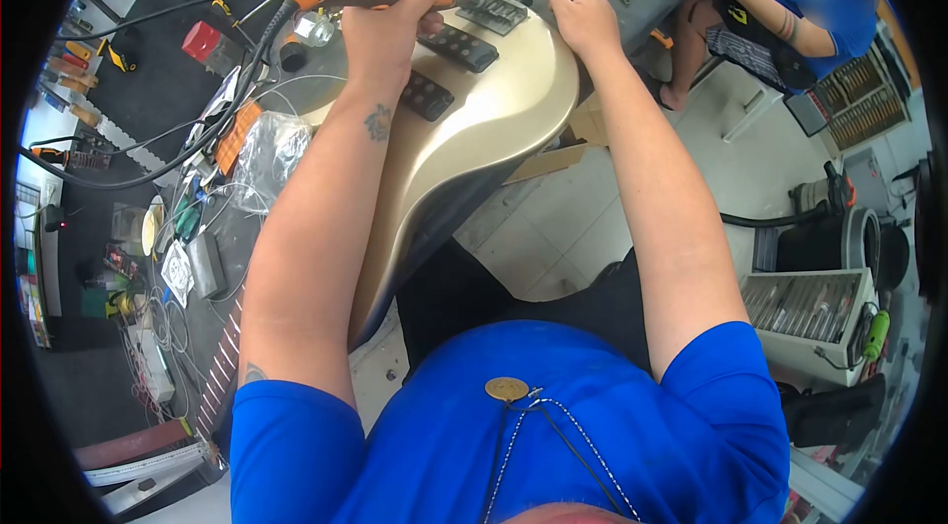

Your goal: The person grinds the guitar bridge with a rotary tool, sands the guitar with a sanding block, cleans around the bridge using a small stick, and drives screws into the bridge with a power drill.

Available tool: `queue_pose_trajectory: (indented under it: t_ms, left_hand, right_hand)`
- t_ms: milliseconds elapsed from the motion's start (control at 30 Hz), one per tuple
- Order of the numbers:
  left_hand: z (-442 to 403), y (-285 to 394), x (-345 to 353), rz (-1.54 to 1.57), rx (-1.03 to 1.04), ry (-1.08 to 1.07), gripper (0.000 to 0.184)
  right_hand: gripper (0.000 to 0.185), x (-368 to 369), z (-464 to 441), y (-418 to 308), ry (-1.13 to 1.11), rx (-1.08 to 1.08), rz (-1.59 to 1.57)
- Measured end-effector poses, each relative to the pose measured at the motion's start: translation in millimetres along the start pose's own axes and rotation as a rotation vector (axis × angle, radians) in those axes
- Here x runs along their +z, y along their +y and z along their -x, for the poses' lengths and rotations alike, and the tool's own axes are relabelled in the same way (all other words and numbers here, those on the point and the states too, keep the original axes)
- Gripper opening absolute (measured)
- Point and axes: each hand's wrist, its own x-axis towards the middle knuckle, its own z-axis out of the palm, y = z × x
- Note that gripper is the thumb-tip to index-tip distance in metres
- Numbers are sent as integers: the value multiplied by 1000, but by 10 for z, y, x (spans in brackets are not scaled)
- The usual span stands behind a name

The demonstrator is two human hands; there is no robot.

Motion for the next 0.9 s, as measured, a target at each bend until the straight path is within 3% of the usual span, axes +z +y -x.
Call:
queue_pose_trajectory:
  t_ms: [900]
  left_hand:
    - [73, 24, 98, -38, 22, -82, 24]
  right_hand:
    - [49, -16, 0, -1, -14, -14, -11]
